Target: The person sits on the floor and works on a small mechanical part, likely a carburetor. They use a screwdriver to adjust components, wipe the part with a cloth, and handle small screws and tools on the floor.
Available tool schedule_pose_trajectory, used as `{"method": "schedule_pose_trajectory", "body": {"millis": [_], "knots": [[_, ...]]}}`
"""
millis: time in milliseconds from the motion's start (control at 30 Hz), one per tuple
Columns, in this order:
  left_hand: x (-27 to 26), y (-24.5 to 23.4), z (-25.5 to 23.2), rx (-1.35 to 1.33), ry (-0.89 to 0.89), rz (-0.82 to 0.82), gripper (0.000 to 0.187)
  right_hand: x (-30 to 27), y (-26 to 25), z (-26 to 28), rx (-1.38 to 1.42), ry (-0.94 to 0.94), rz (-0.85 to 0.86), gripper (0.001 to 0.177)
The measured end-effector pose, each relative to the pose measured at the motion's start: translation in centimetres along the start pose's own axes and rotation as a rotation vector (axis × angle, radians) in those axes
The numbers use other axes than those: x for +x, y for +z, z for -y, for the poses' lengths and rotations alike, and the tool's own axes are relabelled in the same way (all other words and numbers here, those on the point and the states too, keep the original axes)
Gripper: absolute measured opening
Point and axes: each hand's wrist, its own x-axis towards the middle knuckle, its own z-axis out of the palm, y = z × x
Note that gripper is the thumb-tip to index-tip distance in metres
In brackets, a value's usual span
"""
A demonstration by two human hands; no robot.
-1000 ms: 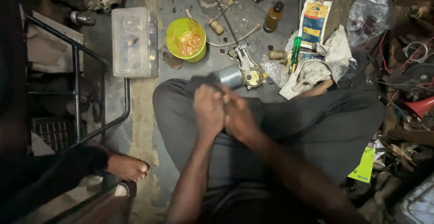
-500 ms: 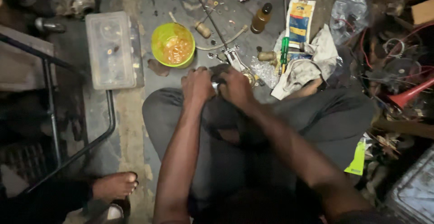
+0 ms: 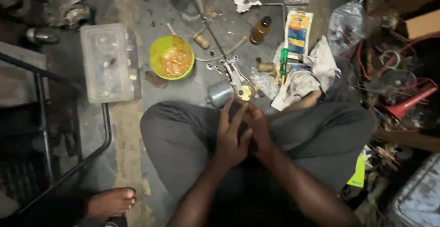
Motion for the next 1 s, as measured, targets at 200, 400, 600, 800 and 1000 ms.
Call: {"method": "schedule_pose_trajectory", "body": {"millis": [200, 400, 600, 800, 1000], "knots": [[1.2, -3.0, 1.1, -0.065, -0.035, -0.008, 0.047, -3.6, -0.1, 1.9, 0.512, 0.193, 0.149, 0.042], [0.0, -2.0, 2.6, -0.340, -0.292, -0.068, 0.048, -5.2, -4.3, 9.4, -0.199, 0.282, 0.316, 0.058], [1.5, -2.6, 0.9, -0.388, -0.037, 0.269, 0.096, -5.0, -4.4, 9.4, -0.685, -0.217, 0.164, 0.068], [0.6, -4.9, 3.0, -0.781, -0.266, 0.241, 0.110, -10.0, -2.9, 11.1, -0.971, -0.205, 0.695, 0.054], [0.1, -5.0, 5.4, -0.547, -0.275, 0.195, 0.099, -9.6, -1.3, 10.3, -1.771, 0.246, 0.611, 0.035]]}}
